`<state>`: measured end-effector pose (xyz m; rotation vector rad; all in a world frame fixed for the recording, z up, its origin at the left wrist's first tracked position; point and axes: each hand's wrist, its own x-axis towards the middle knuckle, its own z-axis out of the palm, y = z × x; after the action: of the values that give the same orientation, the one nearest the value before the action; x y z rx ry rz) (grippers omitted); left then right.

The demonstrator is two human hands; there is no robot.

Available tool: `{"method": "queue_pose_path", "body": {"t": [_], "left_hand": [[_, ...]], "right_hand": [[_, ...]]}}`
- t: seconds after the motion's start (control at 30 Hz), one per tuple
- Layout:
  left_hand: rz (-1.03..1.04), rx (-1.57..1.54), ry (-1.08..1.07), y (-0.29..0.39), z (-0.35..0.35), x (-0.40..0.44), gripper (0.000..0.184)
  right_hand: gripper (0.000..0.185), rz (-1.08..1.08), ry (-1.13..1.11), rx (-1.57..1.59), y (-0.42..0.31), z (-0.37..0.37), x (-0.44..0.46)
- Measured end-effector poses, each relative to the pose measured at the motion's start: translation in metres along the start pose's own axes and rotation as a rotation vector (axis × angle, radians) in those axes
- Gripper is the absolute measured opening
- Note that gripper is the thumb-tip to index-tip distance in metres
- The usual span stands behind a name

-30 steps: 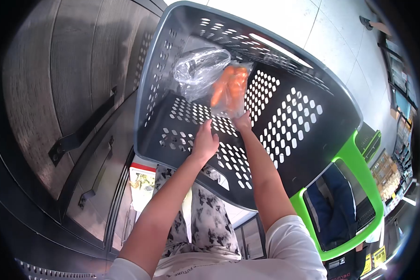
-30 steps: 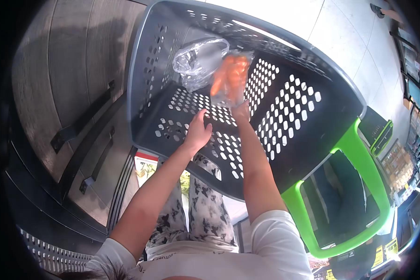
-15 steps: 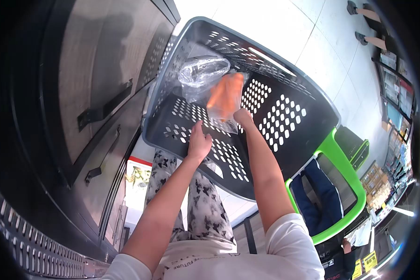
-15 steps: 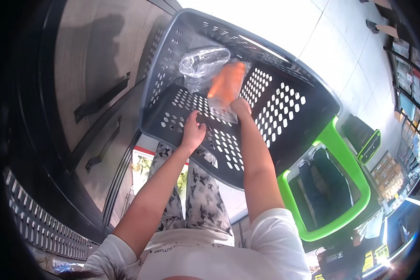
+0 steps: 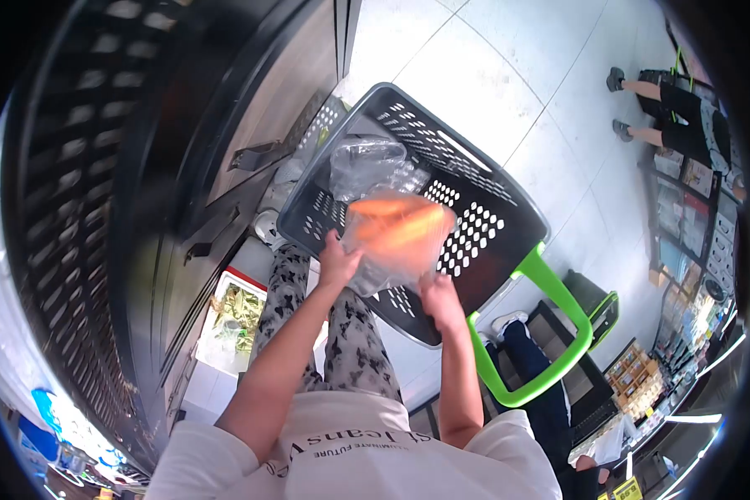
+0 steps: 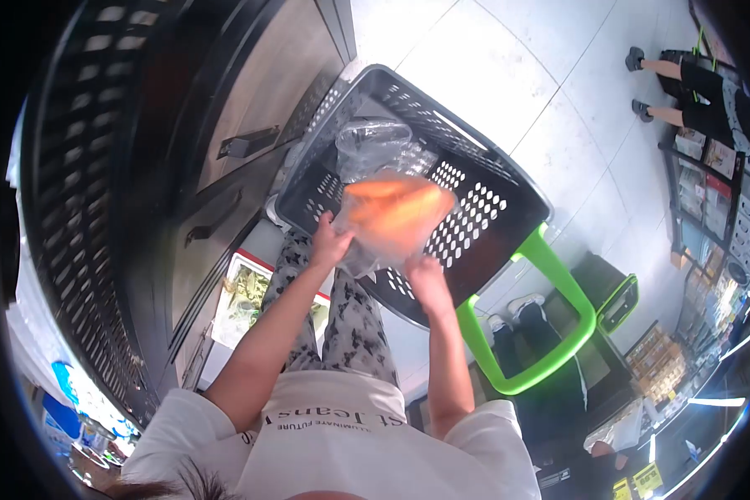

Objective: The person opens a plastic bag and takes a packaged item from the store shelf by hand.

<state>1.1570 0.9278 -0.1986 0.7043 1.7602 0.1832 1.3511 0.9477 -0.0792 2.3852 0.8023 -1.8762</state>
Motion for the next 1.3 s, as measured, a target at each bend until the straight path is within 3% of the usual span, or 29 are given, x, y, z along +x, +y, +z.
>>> {"method": "queue_pose_path", "body": {"t": [0.07,0.13,0.2,0.27,0.33,0.43,0.57,0.77,0.83,0.9,0.97,1.03,1.2,1.3], "left_hand": [[-0.028,0.141,-0.193,0.007,-0.036,-0.016,0.038],[0.282,0.214,0.02,0.025,-0.065,-0.059,0.037],[0.347,0.202,-0.033,0.044,-0.098,-0.1,0.033],[0.469,0.21,-0.055,0.051,-0.124,-0.134,0.03],[0.443,-0.001,-0.103,0.08,-0.152,-0.17,0.033],[0.444,-0.209,-0.102,0.099,-0.183,-0.231,0.035],[0.49,-0.452,0.105,0.114,-0.206,-0.304,0.035],[0.55,-0.662,0.07,0.109,-0.251,-0.374,0.036],[0.727,-0.821,0.091,0.116,-0.264,-0.397,0.034],[0.911,-0.807,0.205,0.114,-0.285,-0.411,0.029],[0.902,-0.999,0.207,0.122,-0.307,-0.434,0.027],[0.906,-1.211,0.13,0.133,-0.329,-0.458,0.029],[1.033,-1.629,-0.133,0.148,-0.385,-0.501,0.037],[1.372,-1.501,-0.2,0.145,-0.417,-0.508,0.041]], "right_hand": [[0.023,-0.059,-0.056,0.078,-0.014,0.001,-0.046],[0.028,-0.057,-0.07,0.176,-0.032,-0.003,-0.093],[0.027,-0.263,-0.096,0.063,-0.038,-0.014,-0.128],[0.024,-0.049,-0.132,0.2,-0.058,-0.028,-0.164],[0.021,-0.02,-0.161,0.171,-0.08,-0.041,-0.199],[0.019,-0.162,-0.266,0.29,-0.088,-0.053,-0.232],[0.018,-0.448,-0.358,0.124,-0.126,-0.053,-0.284],[0.012,-1.033,-0.793,0.084,-0.177,-0.04,-0.303],[0.012,-1.107,-0.814,0.139,-0.198,-0.028,-0.313],[0.014,-1.283,-1.043,0.215,-0.227,-0.014,-0.313],[0.012,-1.262,-1.01,0.289,-0.252,0.004,-0.343],[0.012,-1.401,-1.068,0.247,-0.273,0.021,-0.355],[0.016,-1.731,-0.955,0.418,-0.323,0.084,-0.395],[0.025,-1.984,-0.96,0.354,-0.361,0.116,-0.424]]}}
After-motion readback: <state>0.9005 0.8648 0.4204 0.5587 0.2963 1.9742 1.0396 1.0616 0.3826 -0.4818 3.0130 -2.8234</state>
